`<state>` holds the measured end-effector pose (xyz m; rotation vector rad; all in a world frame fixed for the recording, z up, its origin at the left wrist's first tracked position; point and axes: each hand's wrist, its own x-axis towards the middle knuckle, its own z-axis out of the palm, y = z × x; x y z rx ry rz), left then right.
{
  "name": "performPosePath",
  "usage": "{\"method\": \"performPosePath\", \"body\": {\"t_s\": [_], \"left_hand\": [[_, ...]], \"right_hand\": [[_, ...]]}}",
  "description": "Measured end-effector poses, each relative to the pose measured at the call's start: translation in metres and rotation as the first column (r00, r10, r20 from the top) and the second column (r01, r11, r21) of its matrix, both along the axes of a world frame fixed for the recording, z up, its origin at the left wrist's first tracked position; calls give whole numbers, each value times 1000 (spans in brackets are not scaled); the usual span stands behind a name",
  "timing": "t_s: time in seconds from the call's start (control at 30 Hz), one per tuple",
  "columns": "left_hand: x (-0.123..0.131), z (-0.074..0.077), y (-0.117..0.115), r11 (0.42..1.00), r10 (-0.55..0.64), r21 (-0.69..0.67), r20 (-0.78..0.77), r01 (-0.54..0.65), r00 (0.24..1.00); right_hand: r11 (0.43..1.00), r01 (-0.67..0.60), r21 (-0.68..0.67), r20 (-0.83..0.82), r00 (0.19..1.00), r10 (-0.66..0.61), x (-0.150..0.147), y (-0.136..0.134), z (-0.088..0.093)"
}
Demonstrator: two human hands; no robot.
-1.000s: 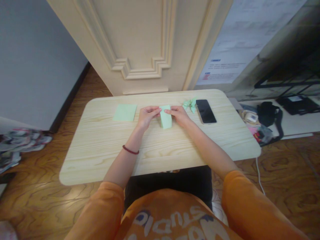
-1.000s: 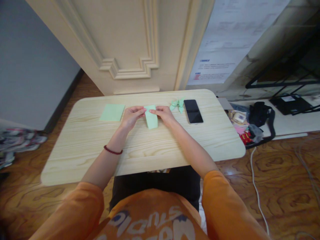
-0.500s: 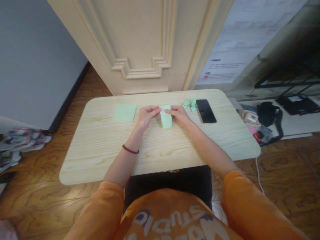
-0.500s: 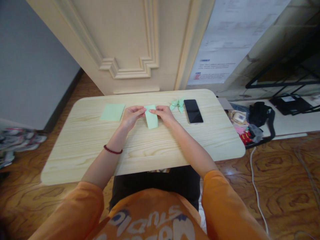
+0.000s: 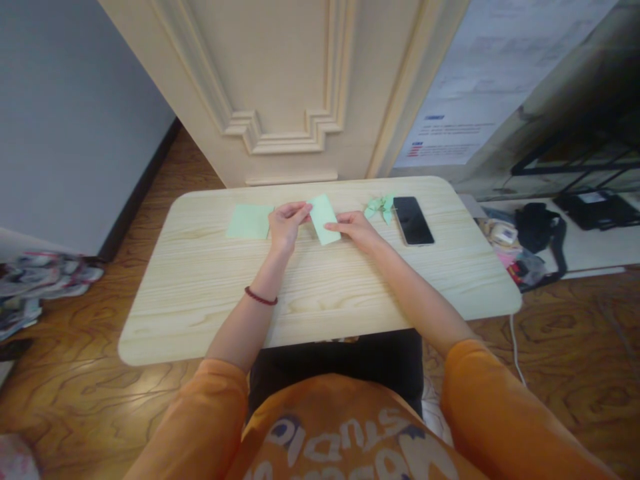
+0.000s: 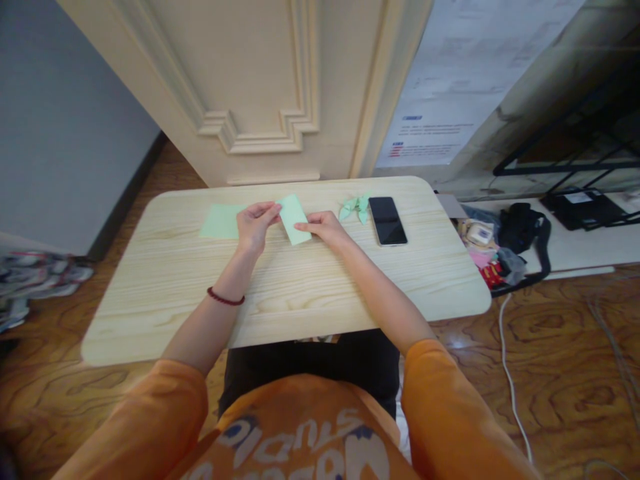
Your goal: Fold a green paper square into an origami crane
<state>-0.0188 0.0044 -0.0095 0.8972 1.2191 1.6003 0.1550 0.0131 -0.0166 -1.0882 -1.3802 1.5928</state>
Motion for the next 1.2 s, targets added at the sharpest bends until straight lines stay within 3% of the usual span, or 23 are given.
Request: {"method": "performPosePath", "body": {"t_s": [0.2, 0.4, 0.63, 1.0, 1.2], "left_hand": [[2, 0, -1, 991, 53, 129, -100, -40, 994], [-1, -1, 0, 970, 5, 235, -247, 55, 969], [-9, -3, 3, 965, -140, 175, -293, 197, 946], [-9, -1, 3, 972, -140, 140, -290, 187, 947], [-10, 5, -3, 956, -238, 92, -306, 277, 922]], "right_hand": [[999, -21, -33, -6, 1000, 20, 0, 1, 3], [995, -40, -87, -18, 999, 39, 0, 0, 8], [996, -24, -81, -20, 1000, 23, 0, 1, 5], [998, 6, -64, -29, 1000, -8, 0, 1, 2], [992, 24, -122, -87, 996, -35, -2, 2, 2]]}}
